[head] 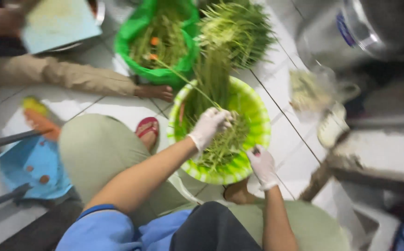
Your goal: Trimming the ends of long green vegetables with a knife and sorting them into a bowl while sitting on the floor.
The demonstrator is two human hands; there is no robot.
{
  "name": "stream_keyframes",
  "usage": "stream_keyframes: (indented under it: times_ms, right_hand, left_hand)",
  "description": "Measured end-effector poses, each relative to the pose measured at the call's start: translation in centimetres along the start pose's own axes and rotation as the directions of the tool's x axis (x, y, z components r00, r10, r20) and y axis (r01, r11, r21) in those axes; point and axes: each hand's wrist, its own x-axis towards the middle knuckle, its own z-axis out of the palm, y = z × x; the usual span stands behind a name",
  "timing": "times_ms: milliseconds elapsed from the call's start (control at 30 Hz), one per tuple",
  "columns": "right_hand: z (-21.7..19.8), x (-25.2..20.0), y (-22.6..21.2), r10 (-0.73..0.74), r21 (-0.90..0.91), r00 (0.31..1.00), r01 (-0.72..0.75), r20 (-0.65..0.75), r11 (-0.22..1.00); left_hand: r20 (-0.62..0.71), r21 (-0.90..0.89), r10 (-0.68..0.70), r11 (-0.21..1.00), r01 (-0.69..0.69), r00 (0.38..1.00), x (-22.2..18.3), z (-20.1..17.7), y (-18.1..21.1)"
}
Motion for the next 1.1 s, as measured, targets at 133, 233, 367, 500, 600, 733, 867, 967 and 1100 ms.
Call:
stream_keyframes:
  times_ms: [133,233,367,500,600,733,867,967,1100]
  right_hand:
    - [0.0,1.2,1.4,0.007,-0.036,0.999,-0.005,0.046,0.999]
    - [0.2,2.0,2.9,0.151,-0.079,0.987,-0.147,0.059,0.986]
    - [-0.5,1.2,1.8,0.172,-0.002,0.984,-0.172,0.038,0.985]
    - [-1.9,-0.5,-1.0,0.155,0.045,0.987,-0.157,0.038,0.987]
    - [-2.5,-1.8,-3.3,0.149,0.199,0.989,-0.145,-0.002,0.969]
    - [-2.2,-2.6,-4.1,0.139,0.432,0.99,-0.115,-0.025,0.895]
    - [-3.1,-3.7,-6.9,0.111,0.373,0.993,-0.118,0.042,0.92]
    - [-2.8,-3.3,-6.4,0.011,0.367,0.997,-0.037,0.073,0.929]
    - [-0.8,-3.0,-4.7,-0.036,0.444,0.998,0.008,0.055,0.896]
  left_hand:
    - [0.0,0.149,0.008,0.989,-0.008,1.0,-2.5,0.3,2.0]
    - [0.094,0.101,-0.01,0.995,0.001,0.995,-2.5,1.0,-0.6]
    - [0.194,0.102,-0.103,0.991,0.084,0.975,-2.2,1.3,-2.8]
    - [0.229,0.195,-0.143,0.976,0.099,0.963,-2.6,1.3,-2.7]
    - [0.253,0.161,-0.129,0.983,0.09,0.959,-2.2,1.0,-3.6]
    - [0.269,0.16,-0.134,0.983,0.092,0.954,-2.2,1.1,-4.5]
    - [0.214,0.177,-0.084,0.983,0.046,0.973,-2.8,1.0,-4.8]
    - [0.217,0.324,-0.034,0.945,-0.04,0.976,-4.6,1.8,-2.4]
    - [0.184,0.377,0.096,0.912,-0.16,0.978,-5.2,1.5,0.2]
